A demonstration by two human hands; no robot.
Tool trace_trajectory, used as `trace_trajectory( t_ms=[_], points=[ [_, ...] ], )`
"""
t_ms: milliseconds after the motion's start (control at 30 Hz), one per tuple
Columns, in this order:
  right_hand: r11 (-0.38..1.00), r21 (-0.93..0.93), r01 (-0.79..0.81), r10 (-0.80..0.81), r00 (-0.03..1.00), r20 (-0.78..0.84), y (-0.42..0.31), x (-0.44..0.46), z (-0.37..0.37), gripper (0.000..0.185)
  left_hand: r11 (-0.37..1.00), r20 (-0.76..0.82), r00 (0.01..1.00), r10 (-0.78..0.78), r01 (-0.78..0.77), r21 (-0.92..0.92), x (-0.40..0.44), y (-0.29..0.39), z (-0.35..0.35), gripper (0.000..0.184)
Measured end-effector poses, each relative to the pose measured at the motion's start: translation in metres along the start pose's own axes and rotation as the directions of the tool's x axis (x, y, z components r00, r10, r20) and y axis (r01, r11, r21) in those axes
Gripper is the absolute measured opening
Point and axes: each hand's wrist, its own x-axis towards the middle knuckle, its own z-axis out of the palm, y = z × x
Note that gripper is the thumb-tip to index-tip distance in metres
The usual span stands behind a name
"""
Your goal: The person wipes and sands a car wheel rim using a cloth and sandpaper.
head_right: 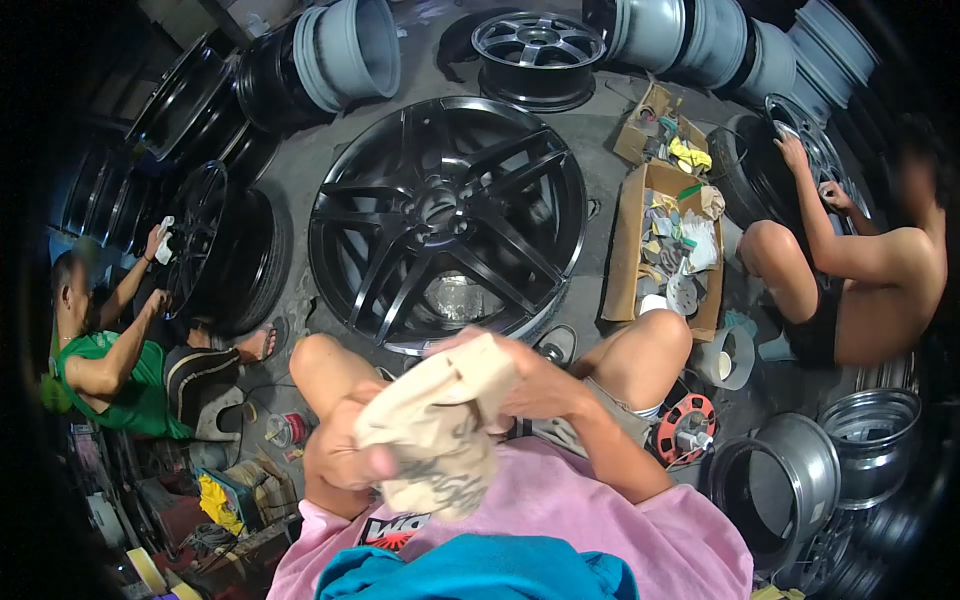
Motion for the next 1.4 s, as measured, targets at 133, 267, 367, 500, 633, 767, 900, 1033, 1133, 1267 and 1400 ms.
trace_trajectory(
  t_ms=[133,267,367,500,633,767,900,1033,1133,1267,1400],
  points=[
    [0.932,0.213,-0.292,0.306,0.951,-0.034,0.003,-0.004,0.021,0.036,0.958,-0.490,0.868,0.082,0.067,0.279,-0.032,-0.007,-0.035,0.041],
    [0.917,0.132,-0.375,0.395,0.900,-0.185,0.001,-0.018,-0.014,0.027,0.814,-0.621,0.779,-0.088,0.416,0.406,-0.048,0.014,-0.074,0.048],
    [0.984,-0.138,-0.111,0.073,0.964,-0.257,-0.009,-0.027,-0.041,0.030,0.704,-0.552,0.814,-0.179,0.498,0.507,-0.048,0.013,-0.081,0.045],
    [0.811,0.353,0.466,-0.323,0.861,-0.393,-0.055,-0.024,-0.029,0.078,0.483,-0.452,0.892,-0.005,0.398,0.780,-0.049,-0.022,-0.095,0.027],
    [0.712,0.400,0.577,-0.325,0.776,-0.541,-0.099,-0.009,-0.012,0.101,0.615,-0.451,0.892,-0.042,0.379,0.692,-0.028,-0.058,-0.063,0.025],
    [0.935,-0.354,0.014,-0.204,0.837,-0.507,-0.067,0.017,-0.025,0.081,0.625,-0.309,0.946,-0.099,0.301,0.720,-0.029,-0.123,-0.033,0.039],
    [0.536,-0.822,-0.191,-0.153,0.936,-0.317,-0.003,0.029,-0.030,0.062,0.498,-0.275,0.961,-0.030,0.253,0.830,-0.034,-0.153,-0.031,0.050],
    [0.559,-0.758,-0.336,-0.056,0.897,-0.439,0.007,0.036,-0.011,0.051,0.527,-0.279,0.960,-0.026,0.251,0.812,-0.035,-0.156,-0.045,0.049],
    [0.514,-0.761,-0.396,-0.041,0.875,-0.483,0.002,0.048,-0.008,0.046,0.531,-0.255,0.959,-0.121,0.279,0.800,-0.026,-0.145,-0.053,0.049],
    [0.631,-0.708,-0.316,0.008,0.916,-0.402,0.007,0.053,-0.020,0.042,0.597,-0.283,0.925,-0.255,0.381,0.707,-0.016,-0.118,-0.045,0.053],
    [0.873,-0.488,0.001,-0.127,0.966,-0.224,-0.035,0.062,0.020,0.050,0.817,-0.195,0.962,-0.192,0.267,0.511,-0.016,-0.102,-0.025,0.064]
  ],
)
